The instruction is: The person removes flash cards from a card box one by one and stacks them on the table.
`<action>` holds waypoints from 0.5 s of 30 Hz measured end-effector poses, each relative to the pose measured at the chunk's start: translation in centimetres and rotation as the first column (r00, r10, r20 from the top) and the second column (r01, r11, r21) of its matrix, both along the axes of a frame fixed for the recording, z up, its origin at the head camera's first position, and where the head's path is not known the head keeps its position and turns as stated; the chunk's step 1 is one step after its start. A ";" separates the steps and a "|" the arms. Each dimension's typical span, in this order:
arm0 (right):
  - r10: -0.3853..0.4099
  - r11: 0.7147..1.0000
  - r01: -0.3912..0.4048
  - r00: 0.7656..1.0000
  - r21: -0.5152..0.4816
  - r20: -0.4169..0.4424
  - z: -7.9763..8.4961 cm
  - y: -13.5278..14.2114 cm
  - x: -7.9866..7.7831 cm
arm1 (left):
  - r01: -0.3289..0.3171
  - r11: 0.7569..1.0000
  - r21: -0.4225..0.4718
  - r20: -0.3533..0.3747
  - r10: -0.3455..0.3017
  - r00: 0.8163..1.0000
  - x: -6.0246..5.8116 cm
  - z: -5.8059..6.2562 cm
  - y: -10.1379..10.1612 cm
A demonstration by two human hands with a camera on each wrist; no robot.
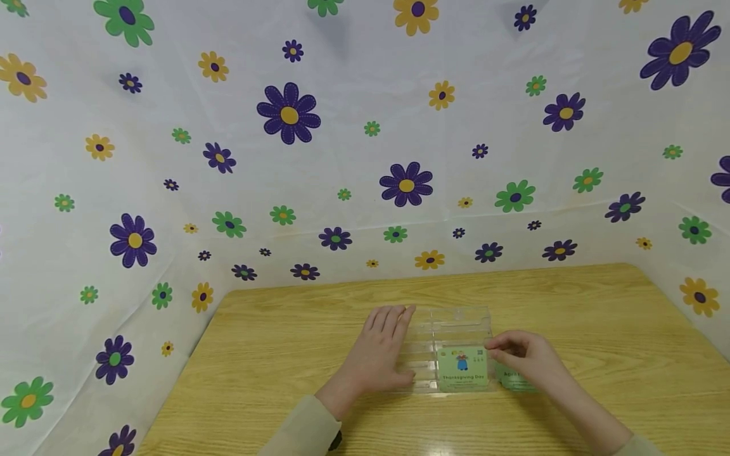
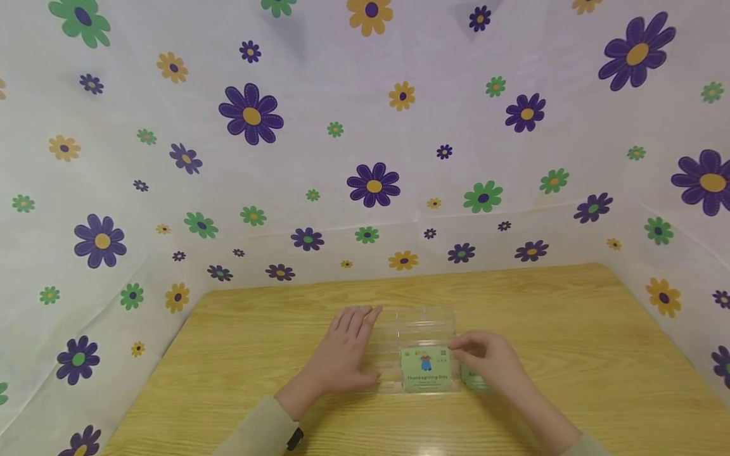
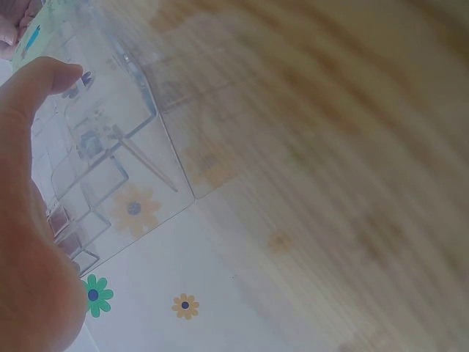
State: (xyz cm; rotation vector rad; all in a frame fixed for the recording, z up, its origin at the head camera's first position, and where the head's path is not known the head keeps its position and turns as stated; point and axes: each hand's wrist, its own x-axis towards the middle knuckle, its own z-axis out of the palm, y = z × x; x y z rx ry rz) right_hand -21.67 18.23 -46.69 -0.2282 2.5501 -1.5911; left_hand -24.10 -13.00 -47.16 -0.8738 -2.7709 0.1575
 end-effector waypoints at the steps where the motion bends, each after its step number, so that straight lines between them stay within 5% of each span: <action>1: -0.001 1.000 0.001 1.000 0.002 -0.002 0.0 0.0 0.0 | 0.000 1.000 0.000 0.001 0.000 1.000 0.0 0.0 0.0; 15: -0.016 0.999 0.018 0.999 0.042 -0.030 0.4 -0.6 0.1 | 0.003 1.000 0.011 -0.003 -0.003 1.000 0.0 0.0 0.0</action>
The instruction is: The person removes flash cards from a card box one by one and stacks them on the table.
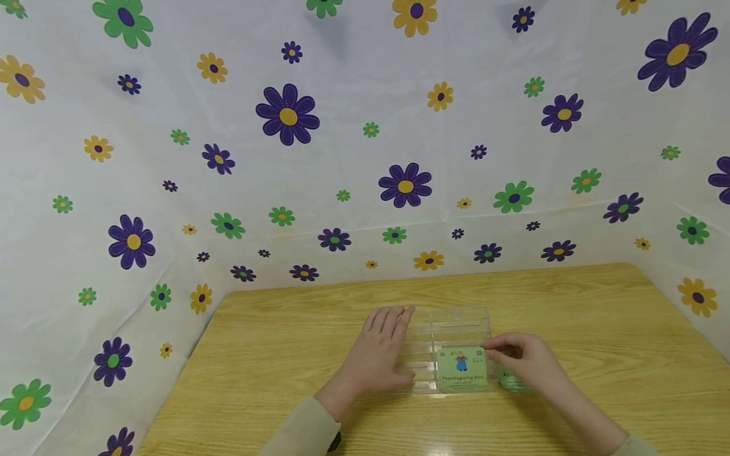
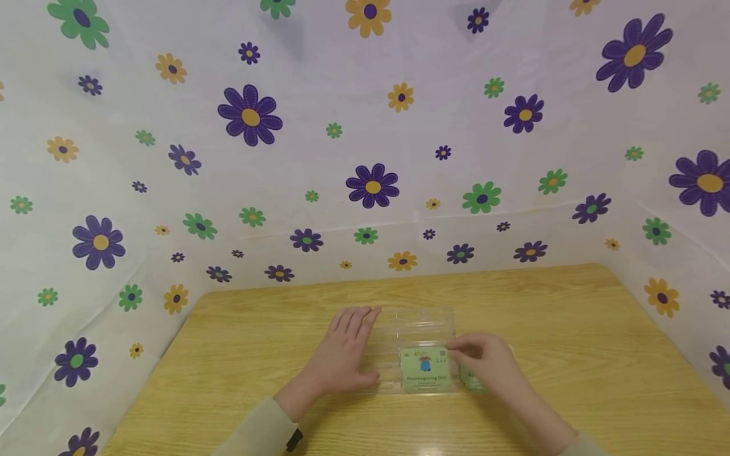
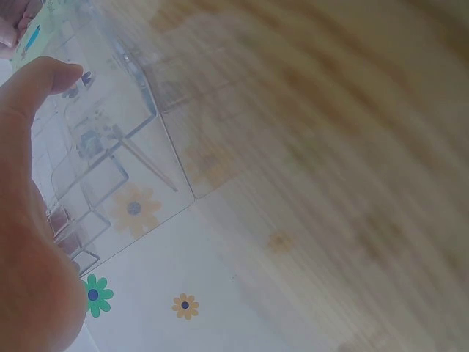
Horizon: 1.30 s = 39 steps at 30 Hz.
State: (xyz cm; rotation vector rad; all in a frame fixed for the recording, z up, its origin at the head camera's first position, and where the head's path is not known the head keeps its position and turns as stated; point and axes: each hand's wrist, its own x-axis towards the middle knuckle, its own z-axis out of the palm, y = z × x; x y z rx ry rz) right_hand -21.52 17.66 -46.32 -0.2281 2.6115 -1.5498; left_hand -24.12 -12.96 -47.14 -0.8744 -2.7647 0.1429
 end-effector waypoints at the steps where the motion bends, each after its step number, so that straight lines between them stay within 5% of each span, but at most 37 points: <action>1: 0.002 1.000 -0.002 1.000 0.003 -0.002 0.0 0.0 0.0 | 0.000 1.000 -0.001 0.000 0.000 1.000 0.0 0.0 0.0; 39: 0.022 1.000 -0.022 1.000 0.004 0.007 -0.2 -0.4 0.2 | -0.009 1.000 -0.009 0.026 0.009 1.000 0.1 0.2 0.0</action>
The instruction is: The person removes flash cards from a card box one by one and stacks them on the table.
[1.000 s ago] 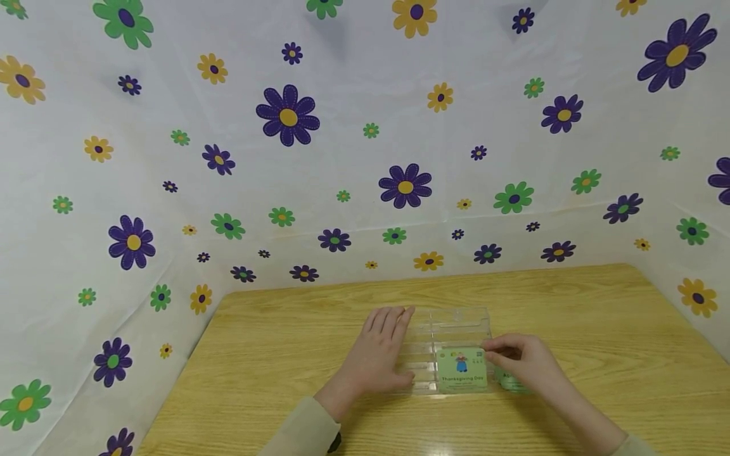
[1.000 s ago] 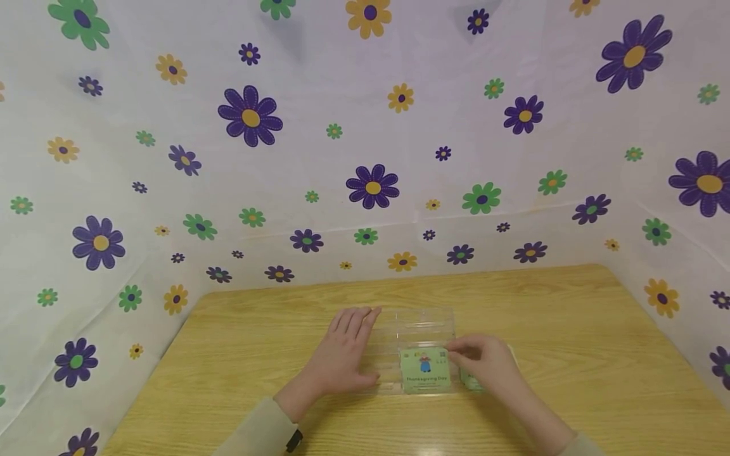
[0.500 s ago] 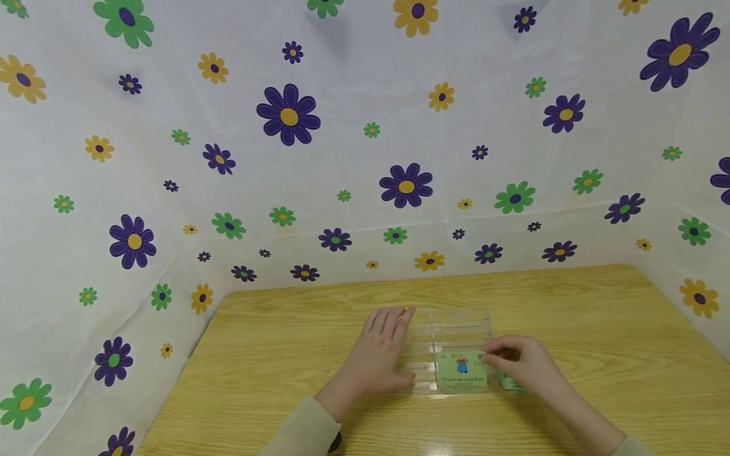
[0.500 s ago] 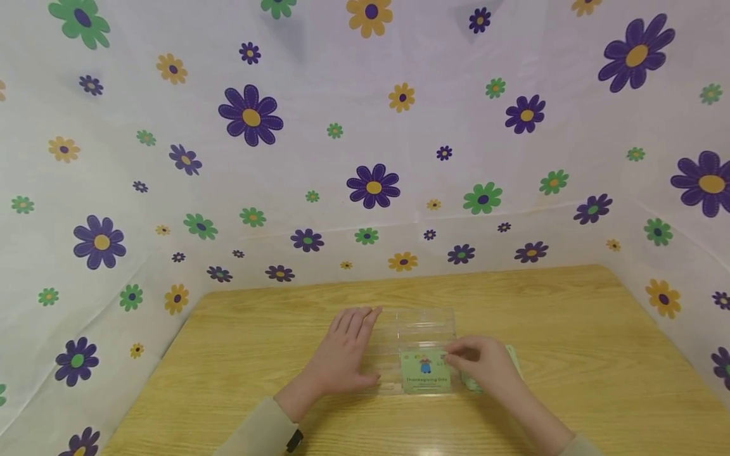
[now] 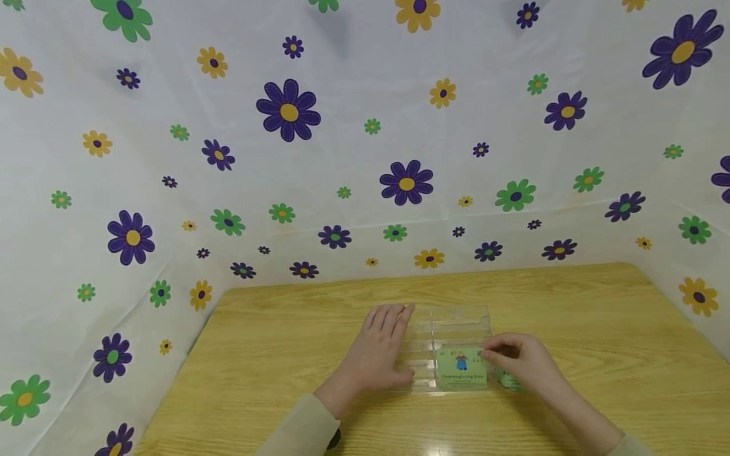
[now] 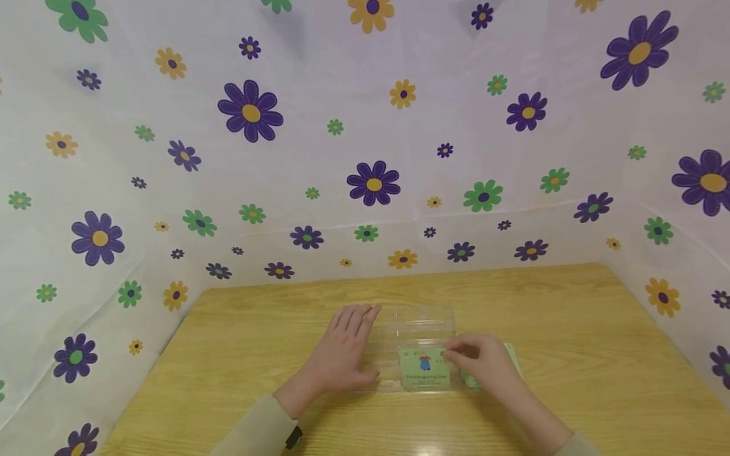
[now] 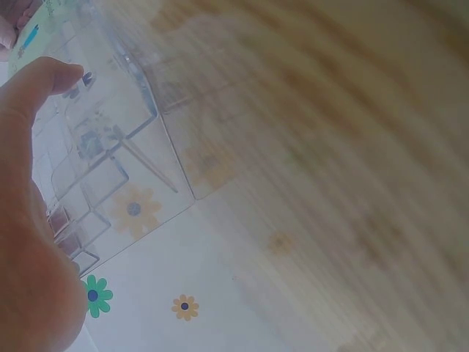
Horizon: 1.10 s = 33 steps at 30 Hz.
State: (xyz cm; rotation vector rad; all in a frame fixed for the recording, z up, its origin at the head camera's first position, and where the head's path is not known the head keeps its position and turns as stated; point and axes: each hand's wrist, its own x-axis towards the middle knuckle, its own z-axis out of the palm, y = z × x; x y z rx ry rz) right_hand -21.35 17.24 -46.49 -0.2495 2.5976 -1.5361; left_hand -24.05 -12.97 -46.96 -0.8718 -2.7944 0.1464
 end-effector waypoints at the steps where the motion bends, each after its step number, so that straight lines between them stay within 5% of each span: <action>1: -0.003 1.000 0.003 1.000 0.000 0.003 0.0 0.0 0.0 | 0.002 1.000 0.003 -0.001 -0.002 1.000 0.0 0.0 0.0; 33: -0.043 0.999 0.042 0.997 -0.010 -0.061 1.5 1.0 -0.2 | 0.017 1.000 -0.002 -0.032 -0.017 0.999 0.1 0.0 0.0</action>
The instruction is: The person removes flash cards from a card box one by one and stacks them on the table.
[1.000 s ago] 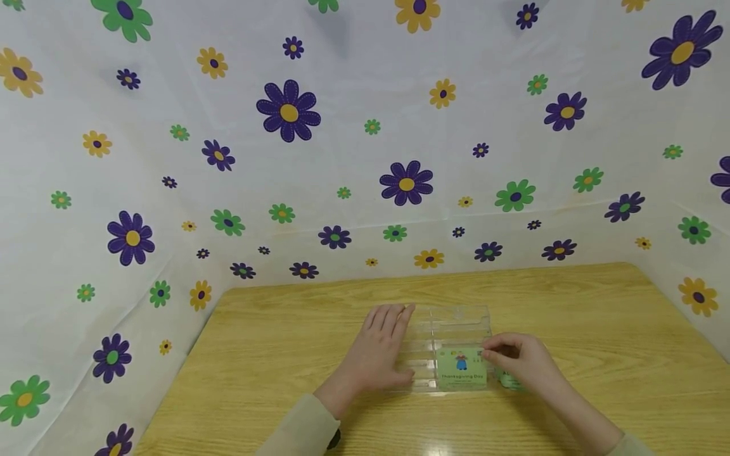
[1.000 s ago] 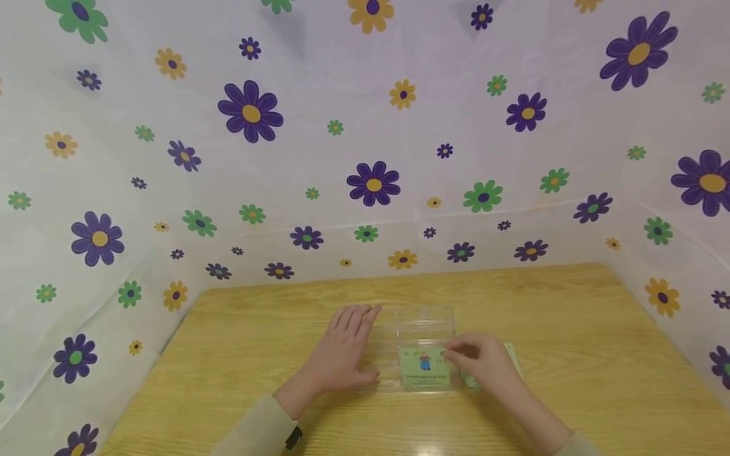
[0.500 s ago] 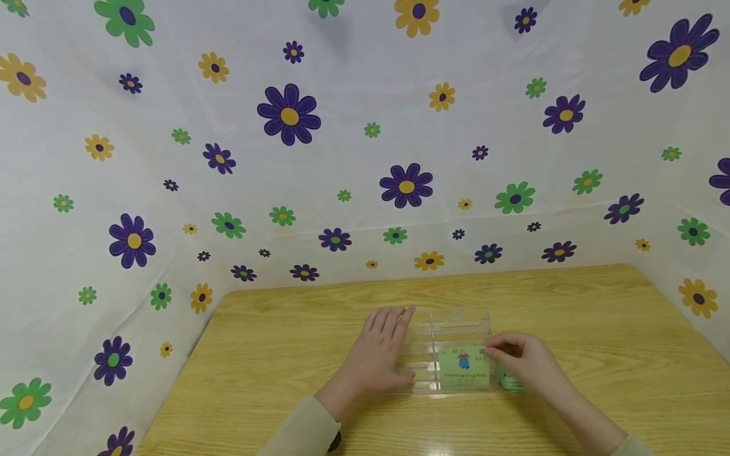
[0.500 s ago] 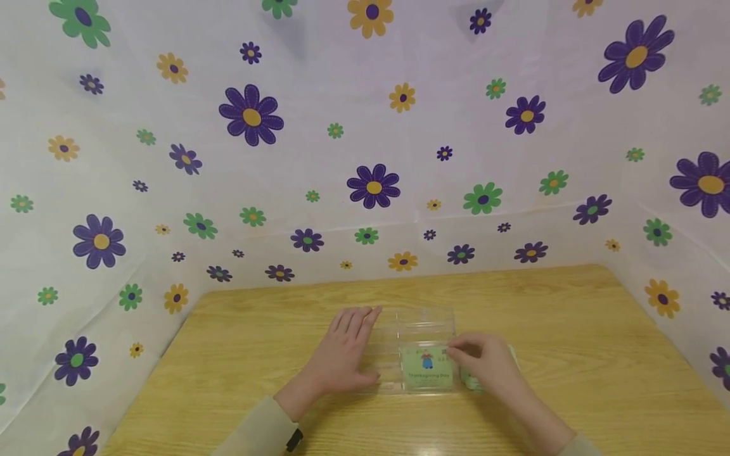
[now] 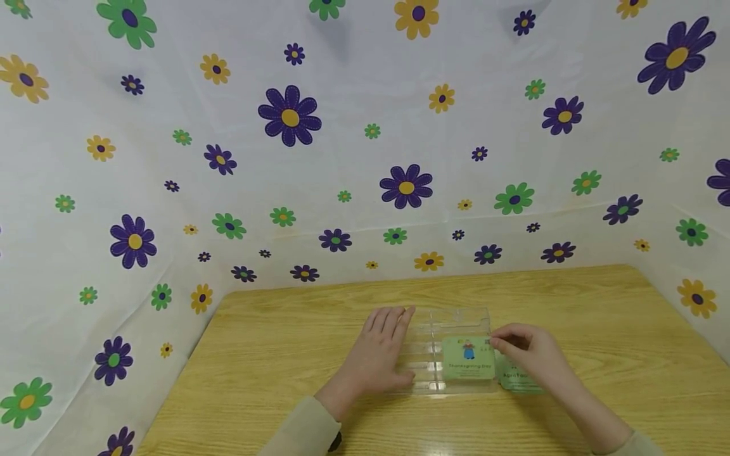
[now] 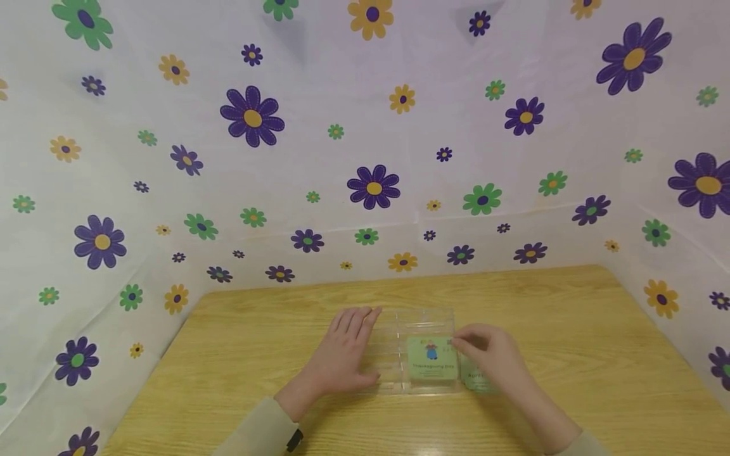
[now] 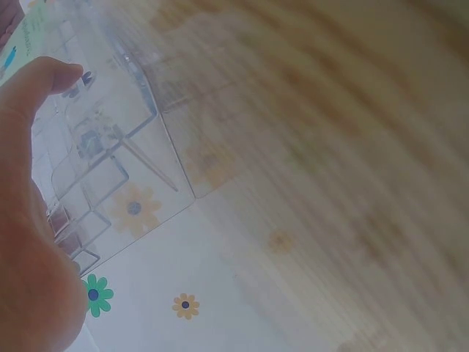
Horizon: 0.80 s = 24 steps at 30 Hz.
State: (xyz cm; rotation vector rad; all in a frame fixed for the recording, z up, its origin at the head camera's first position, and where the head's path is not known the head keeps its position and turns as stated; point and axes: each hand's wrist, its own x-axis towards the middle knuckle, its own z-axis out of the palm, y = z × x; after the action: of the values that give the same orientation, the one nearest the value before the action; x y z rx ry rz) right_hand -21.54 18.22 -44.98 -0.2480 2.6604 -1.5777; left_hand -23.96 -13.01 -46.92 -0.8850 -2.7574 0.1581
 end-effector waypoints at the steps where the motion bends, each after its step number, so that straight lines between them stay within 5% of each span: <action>1: 0.000 1.000 0.000 1.000 -0.004 -0.002 0.1 0.1 0.0 | 0.002 1.000 0.004 0.001 -0.002 1.000 0.0 0.0 0.0; 24: -0.100 0.995 0.097 0.991 -0.039 -0.089 2.1 3.2 0.0 | -0.001 1.000 0.017 0.017 0.000 1.000 -0.1 0.0 0.0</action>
State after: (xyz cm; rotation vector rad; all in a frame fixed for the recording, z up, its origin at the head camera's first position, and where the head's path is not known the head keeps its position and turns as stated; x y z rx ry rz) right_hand -21.58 21.45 -42.87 -0.1970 2.7559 -1.6810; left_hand -24.07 -13.01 -46.96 -0.8854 -2.7707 0.1270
